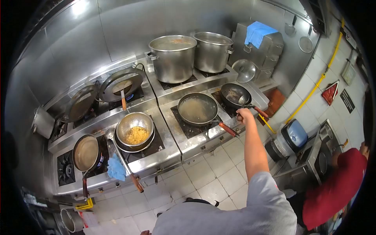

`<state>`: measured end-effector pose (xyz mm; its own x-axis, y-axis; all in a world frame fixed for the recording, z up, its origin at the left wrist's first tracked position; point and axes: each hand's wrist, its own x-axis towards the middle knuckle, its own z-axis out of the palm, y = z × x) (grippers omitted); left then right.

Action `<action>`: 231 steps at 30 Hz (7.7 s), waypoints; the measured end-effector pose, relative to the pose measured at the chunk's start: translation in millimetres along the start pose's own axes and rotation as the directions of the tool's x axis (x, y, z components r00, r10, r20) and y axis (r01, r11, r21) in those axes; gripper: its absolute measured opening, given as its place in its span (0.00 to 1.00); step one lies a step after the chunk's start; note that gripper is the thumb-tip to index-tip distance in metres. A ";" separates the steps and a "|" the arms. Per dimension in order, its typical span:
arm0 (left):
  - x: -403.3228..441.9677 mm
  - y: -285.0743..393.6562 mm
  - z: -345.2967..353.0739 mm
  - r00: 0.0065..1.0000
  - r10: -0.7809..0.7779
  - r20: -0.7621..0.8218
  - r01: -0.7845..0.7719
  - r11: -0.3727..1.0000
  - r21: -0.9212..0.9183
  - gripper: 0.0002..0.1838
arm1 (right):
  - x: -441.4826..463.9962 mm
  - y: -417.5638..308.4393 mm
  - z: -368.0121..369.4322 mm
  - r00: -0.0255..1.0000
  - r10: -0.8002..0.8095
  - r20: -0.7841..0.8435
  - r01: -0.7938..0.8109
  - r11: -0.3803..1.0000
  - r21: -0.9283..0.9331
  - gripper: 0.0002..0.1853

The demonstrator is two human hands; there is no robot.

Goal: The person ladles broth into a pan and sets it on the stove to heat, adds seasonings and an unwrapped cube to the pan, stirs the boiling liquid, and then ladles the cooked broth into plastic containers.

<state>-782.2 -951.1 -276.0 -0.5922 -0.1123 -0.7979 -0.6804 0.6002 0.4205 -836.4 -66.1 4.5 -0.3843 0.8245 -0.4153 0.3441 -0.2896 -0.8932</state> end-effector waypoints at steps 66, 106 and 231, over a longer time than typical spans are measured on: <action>63.8 -104.2 -214.2 0.900 0.092 0.426 0.004 0.976 -0.218 0.34 | -429.3 298.5 481.3 0.740 -0.432 0.516 0.629 0.716 -0.302 0.12; 221.9 216.4 -327.5 0.124 0.988 -0.090 -0.663 0.150 0.734 0.25 | -488.5 304.0 222.4 0.970 -0.047 0.237 0.157 0.867 -0.473 0.11; -423.1 -1.0 150.1 -0.585 -0.341 0.736 -0.740 0.596 -0.312 0.07 | -1099.5 549.3 145.9 -0.594 0.137 -0.792 -0.237 0.912 0.335 0.10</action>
<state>-466.2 -785.3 -3.7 0.8961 0.4439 0.0055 -0.1020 0.1940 0.9757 -349.8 -1202.7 -54.6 0.9543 -0.1444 0.2615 0.1177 -0.6227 -0.7736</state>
